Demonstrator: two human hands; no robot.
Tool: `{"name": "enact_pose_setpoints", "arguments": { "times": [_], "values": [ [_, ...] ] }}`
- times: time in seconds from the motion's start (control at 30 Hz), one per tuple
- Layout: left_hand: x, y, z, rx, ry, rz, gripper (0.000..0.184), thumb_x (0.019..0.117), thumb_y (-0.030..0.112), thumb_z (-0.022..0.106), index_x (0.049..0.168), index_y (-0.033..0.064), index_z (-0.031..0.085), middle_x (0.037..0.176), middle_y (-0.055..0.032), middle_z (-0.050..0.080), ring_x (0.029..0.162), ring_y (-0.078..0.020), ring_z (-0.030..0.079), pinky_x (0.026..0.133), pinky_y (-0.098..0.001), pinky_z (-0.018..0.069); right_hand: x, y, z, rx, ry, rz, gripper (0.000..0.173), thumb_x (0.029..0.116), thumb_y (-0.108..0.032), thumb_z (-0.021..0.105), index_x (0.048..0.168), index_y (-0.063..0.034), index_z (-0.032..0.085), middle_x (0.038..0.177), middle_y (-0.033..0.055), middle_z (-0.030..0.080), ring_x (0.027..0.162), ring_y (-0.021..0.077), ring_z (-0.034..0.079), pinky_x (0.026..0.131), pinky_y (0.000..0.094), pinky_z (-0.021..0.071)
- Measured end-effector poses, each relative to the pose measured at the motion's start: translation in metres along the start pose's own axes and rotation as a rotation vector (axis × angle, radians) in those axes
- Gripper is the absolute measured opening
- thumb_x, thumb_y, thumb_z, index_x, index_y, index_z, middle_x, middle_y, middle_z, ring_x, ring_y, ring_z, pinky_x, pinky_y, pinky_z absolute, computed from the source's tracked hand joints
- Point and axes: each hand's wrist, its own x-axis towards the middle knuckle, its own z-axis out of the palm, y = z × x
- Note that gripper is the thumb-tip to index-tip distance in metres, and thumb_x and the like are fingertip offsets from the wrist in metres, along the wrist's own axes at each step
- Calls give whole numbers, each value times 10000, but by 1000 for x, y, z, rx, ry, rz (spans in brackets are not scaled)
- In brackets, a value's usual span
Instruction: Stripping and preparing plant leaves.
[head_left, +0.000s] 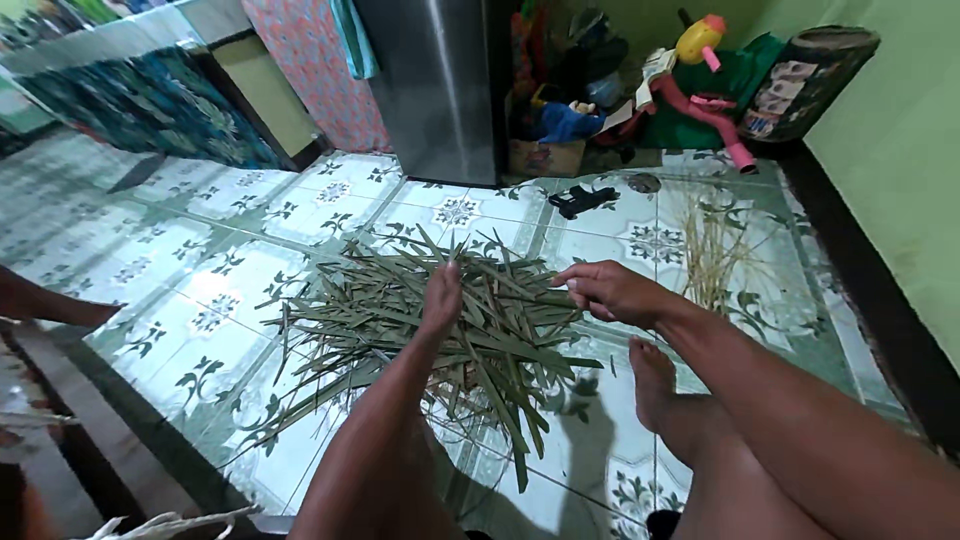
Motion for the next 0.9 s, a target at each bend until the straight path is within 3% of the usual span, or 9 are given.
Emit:
{"name": "enact_pose_setpoints", "arguments": {
  "times": [0.13, 0.2, 0.37, 0.43, 0.53, 0.63, 0.7, 0.8, 0.9],
  "values": [
    [-39, 40, 23, 248, -176, 267, 461, 1115, 350, 341, 1312, 2, 571, 885, -163, 664, 791, -284, 660, 772, -496, 556, 9, 1, 8, 6, -15, 31, 322, 1104, -161, 384, 1335, -63, 585, 741, -32, 548, 474, 23, 378, 434, 182, 332],
    [-55, 54, 35, 375, -330, 373, 470, 1111, 370, 335, 1347, 33, 563, 863, -155, 684, 787, -314, 681, 765, -535, 558, 9, -3, 14, 80, -9, -31, 269, 1078, -128, 392, 1238, -64, 598, 708, -44, 544, 458, 7, 377, 421, 165, 334],
    [-15, 28, 15, 222, -172, 146, 516, 1124, 391, 290, 1307, -3, 569, 954, -201, 663, 851, -320, 656, 799, -528, 541, 4, -8, 14, 101, 16, -66, 335, 1098, -138, 390, 1339, -57, 607, 703, -40, 534, 462, 20, 372, 422, 170, 325],
    [-22, 33, 22, 263, -180, 192, 490, 1122, 378, 297, 1272, 1, 572, 903, -178, 654, 817, -309, 655, 777, -518, 545, 5, -10, 12, 73, 15, -51, 336, 1101, -149, 396, 1351, -66, 603, 714, -36, 535, 467, 24, 371, 425, 174, 323],
    [-38, 46, 28, 339, -287, 332, 485, 1115, 368, 305, 1342, 24, 561, 854, -155, 670, 780, -309, 668, 757, -531, 553, 2, -10, 11, 64, -25, -48, 325, 1099, -149, 398, 1338, -68, 602, 708, -43, 531, 465, 11, 369, 423, 161, 319],
    [-11, 25, 7, 232, -155, 174, 504, 1124, 387, 296, 1302, -1, 564, 944, -205, 649, 828, -324, 643, 777, -526, 534, -2, -7, 5, 19, -41, -57, 335, 1099, -151, 403, 1343, -71, 618, 720, -44, 549, 472, 13, 374, 430, 168, 320],
    [-9, 19, 6, 251, -83, 193, 494, 1122, 371, 297, 1261, -11, 578, 893, -183, 635, 790, -306, 635, 754, -513, 538, -2, -6, 3, 0, -16, -51, 330, 1101, -158, 404, 1332, -75, 623, 721, -44, 555, 468, 12, 366, 428, 173, 316],
    [-38, 43, 25, 339, -170, 329, 476, 1116, 354, 318, 1331, 3, 556, 835, -147, 661, 751, -293, 662, 738, -515, 558, -1, -6, 4, 75, -26, -60, 331, 1105, -165, 385, 1355, -74, 581, 719, -31, 553, 454, 14, 365, 416, 164, 322],
    [-41, 46, 31, 200, -194, 258, 466, 1118, 360, 318, 1318, 16, 561, 839, -122, 636, 722, -239, 626, 705, -450, 547, -2, -7, 6, 210, -56, -117, 333, 1094, -144, 366, 1350, -76, 568, 689, -32, 537, 432, 0, 368, 396, 145, 330]
  ]
}}
